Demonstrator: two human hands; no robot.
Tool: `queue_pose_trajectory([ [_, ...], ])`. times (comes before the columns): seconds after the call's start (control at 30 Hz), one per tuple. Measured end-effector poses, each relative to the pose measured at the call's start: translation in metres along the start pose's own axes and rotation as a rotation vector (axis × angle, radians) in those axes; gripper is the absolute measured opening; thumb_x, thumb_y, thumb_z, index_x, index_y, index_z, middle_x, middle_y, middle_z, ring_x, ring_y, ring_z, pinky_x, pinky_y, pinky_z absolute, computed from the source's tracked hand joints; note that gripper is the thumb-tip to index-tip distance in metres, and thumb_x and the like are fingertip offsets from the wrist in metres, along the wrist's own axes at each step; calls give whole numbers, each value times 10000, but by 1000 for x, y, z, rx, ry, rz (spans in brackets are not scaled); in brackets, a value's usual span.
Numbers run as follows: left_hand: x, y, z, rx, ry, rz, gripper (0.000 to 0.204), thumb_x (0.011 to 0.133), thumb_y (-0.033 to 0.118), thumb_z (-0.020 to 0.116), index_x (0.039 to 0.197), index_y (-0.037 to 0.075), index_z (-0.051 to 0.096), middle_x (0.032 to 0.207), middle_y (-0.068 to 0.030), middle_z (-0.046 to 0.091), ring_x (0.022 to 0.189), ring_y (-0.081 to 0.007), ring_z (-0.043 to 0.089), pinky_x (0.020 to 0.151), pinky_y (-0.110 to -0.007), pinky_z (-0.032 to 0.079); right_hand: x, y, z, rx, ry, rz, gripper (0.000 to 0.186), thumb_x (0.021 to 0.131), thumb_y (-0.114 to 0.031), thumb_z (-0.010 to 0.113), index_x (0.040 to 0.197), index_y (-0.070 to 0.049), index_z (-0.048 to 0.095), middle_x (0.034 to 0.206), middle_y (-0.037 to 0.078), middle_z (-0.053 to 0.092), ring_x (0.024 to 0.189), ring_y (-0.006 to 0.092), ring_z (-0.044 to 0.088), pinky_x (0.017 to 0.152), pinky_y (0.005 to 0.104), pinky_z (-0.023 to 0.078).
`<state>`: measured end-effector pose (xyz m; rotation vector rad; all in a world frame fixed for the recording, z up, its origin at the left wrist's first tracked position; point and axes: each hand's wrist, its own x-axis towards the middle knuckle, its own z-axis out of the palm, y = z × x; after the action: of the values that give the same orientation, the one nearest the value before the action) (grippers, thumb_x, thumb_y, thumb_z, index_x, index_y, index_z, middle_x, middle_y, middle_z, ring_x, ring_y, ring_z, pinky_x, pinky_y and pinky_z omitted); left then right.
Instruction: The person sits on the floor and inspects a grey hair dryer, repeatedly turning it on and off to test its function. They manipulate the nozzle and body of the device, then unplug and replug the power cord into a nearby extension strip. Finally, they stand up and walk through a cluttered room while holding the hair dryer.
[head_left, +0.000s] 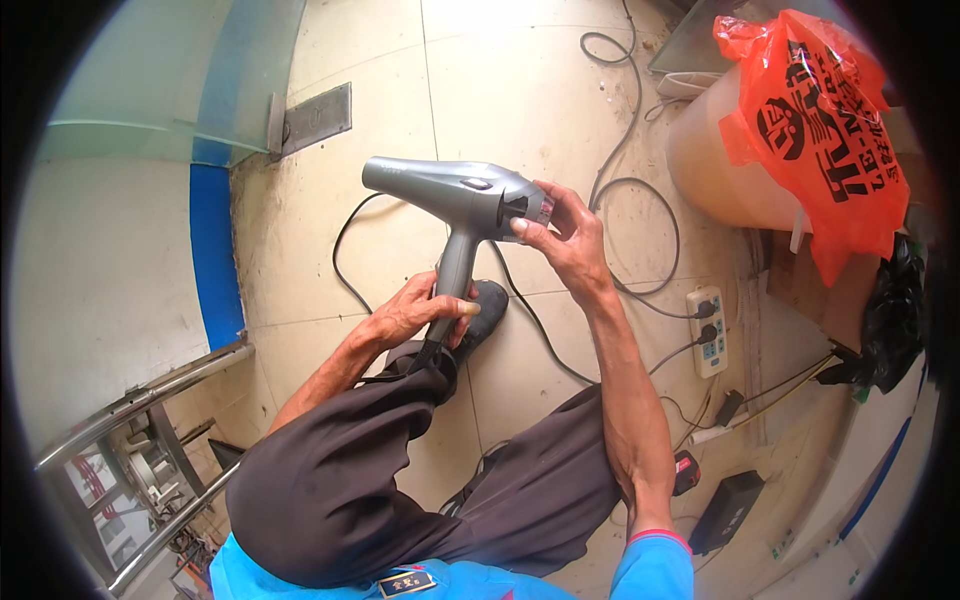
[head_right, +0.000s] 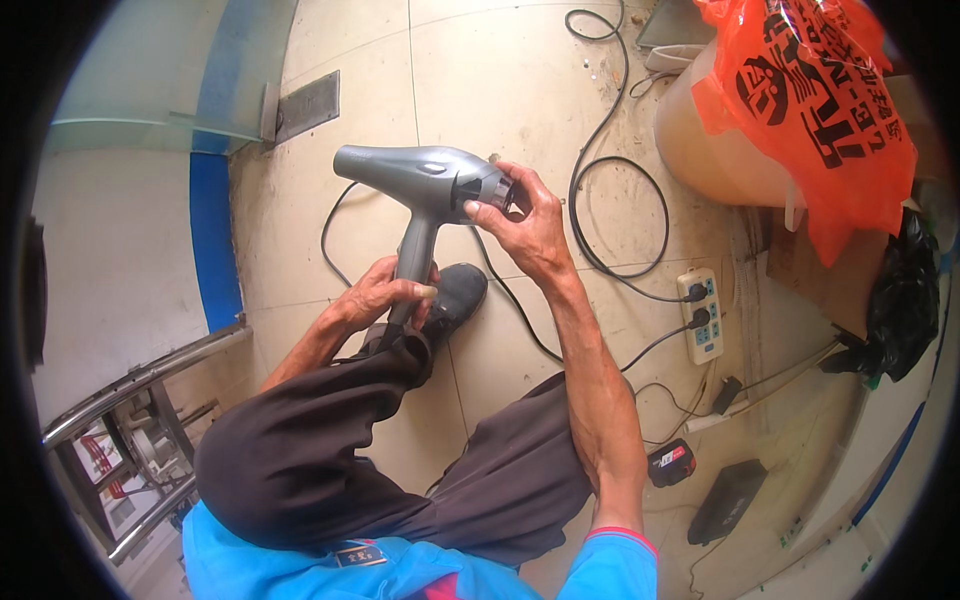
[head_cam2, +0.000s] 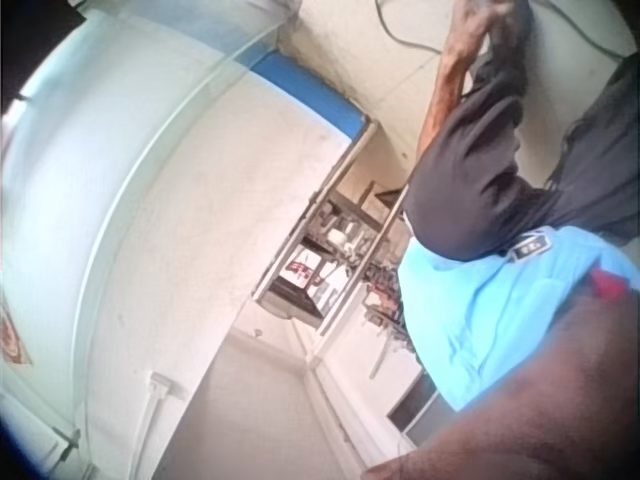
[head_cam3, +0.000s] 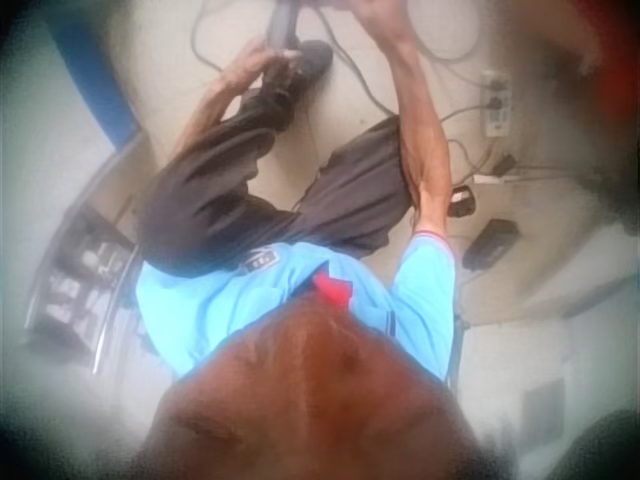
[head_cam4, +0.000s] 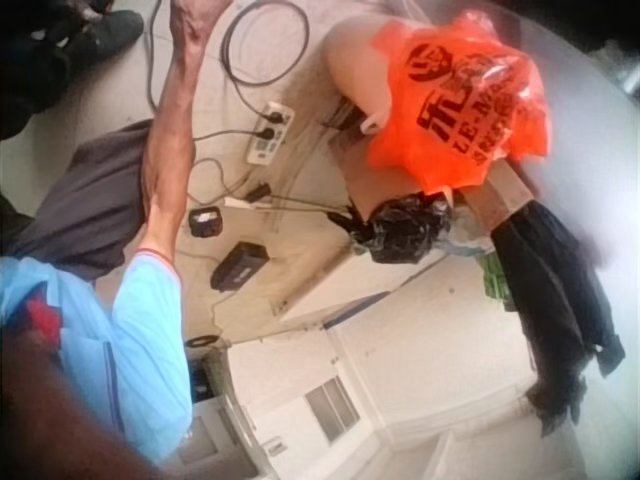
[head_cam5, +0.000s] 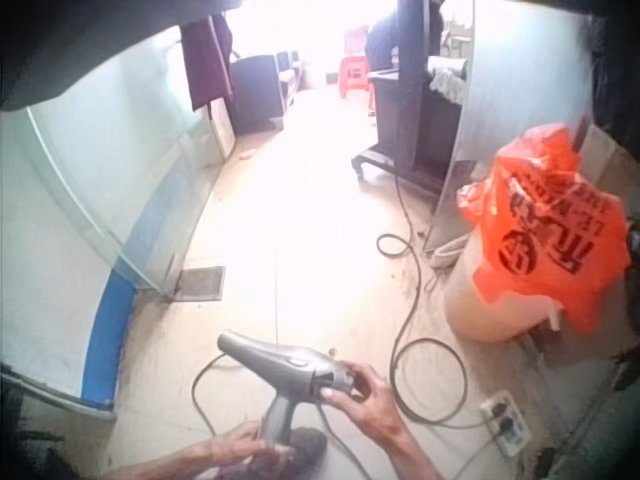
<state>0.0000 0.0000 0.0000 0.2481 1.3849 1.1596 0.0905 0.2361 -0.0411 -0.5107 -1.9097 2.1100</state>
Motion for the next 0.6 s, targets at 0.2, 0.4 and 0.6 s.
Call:
queue_pose_trajectory([
  [0.2,-9,1,6,64,27,-12,383,818,201,696,1113,5,550,750,-82,643,666,-174,654,651,-325,510,-12,-11,10,104,23,24,723,798,-181,864,1362,99,509,1180,213,641,1055,261,687,890,353,626],
  [0.4,-7,-5,8,39,34,4,377,815,188,690,1110,-1,549,746,-86,641,663,-172,647,657,-312,500,-14,-12,8,114,18,43,705,804,-146,858,1360,106,505,1161,191,642,1050,237,680,875,342,625],
  [0.6,-7,-12,5,-67,62,16,363,776,128,630,1090,-29,534,714,-112,608,623,-213,632,624,-331,504,-11,-7,10,77,30,46,619,860,-194,809,1323,114,539,1112,194,659,1006,230,680,804,341,626],
])
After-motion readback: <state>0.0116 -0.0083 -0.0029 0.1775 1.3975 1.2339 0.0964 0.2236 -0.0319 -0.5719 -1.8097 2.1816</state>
